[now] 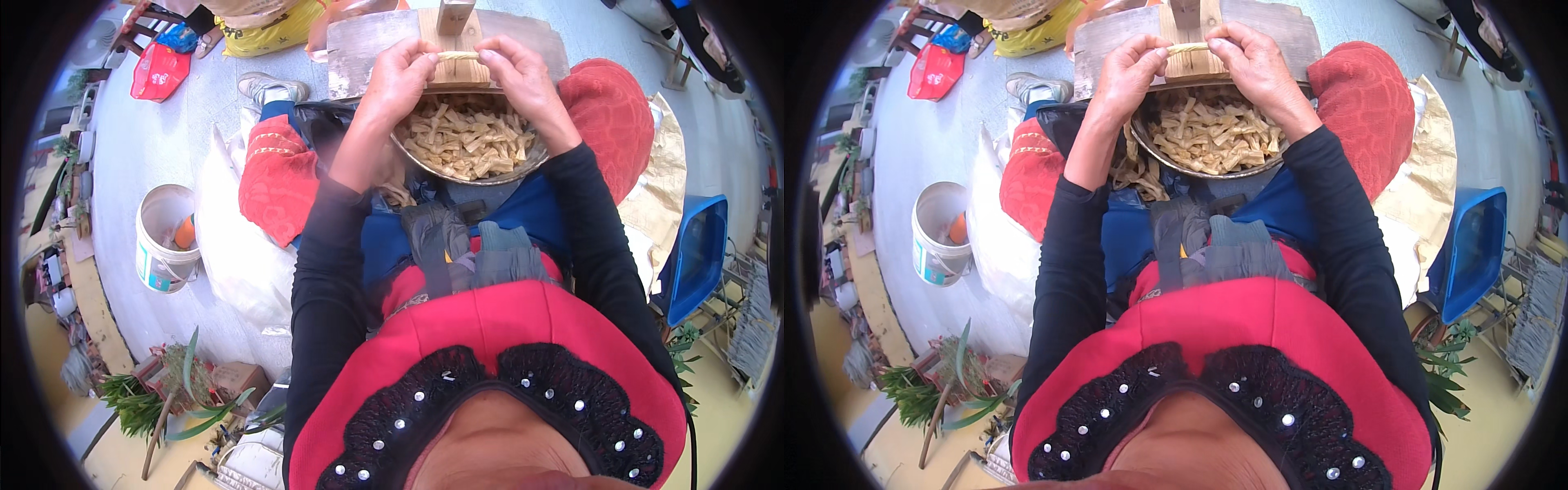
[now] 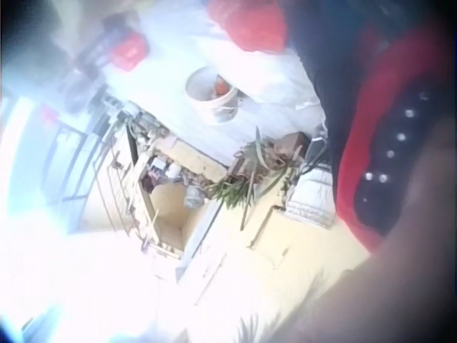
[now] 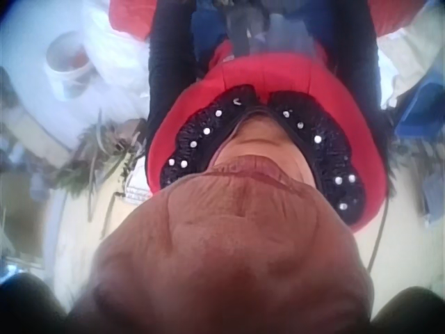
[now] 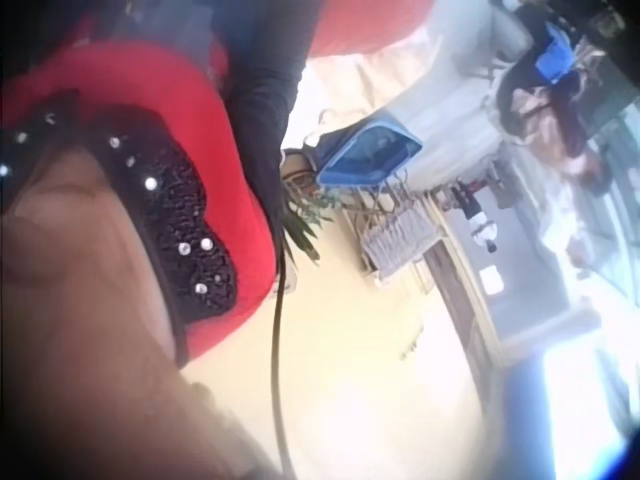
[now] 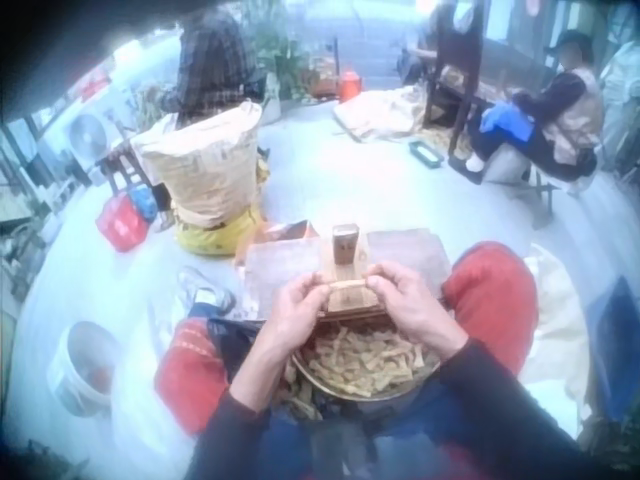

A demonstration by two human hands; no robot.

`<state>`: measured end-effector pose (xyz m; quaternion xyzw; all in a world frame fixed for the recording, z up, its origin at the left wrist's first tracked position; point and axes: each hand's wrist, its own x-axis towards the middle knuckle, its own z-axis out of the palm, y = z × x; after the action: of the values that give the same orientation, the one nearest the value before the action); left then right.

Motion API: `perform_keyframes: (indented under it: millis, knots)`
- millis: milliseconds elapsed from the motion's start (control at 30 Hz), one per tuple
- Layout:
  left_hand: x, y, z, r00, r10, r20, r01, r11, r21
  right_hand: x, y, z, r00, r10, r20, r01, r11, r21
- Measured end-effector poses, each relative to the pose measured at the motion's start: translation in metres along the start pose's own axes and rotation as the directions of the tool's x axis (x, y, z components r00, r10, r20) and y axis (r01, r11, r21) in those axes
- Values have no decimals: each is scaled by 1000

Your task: The person sits on the floor and peels thin strips from a light-colored vegetable using a handheld peeler, collecting the strips in a metal bowl. The person handles the vegetable and peeler by hand, repeatedly peeling and placing the strips into the bowl.

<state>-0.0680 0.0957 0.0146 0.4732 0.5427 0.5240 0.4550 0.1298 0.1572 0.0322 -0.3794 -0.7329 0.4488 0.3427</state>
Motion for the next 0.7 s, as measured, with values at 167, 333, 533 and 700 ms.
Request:
perform_keyframes:
  millis: [167,333,533,700]
  knots:
    - [14,-6,2,1000,10,-15,-9,998,65,12,24,7,995,-65,-80,63,998,-27]
    - [25,-19,4,991,90,-101,-46,926,375,15,43,19,983,-147,-108,135,984,-113]
    - [2,-15,-2,970,158,-187,6,749,663,-8,33,11,930,-365,-39,320,858,-401]
    - [-45,-1,33,976,-217,32,219,949,-226,-25,-14,37,835,-544,-88,418,729,-542]
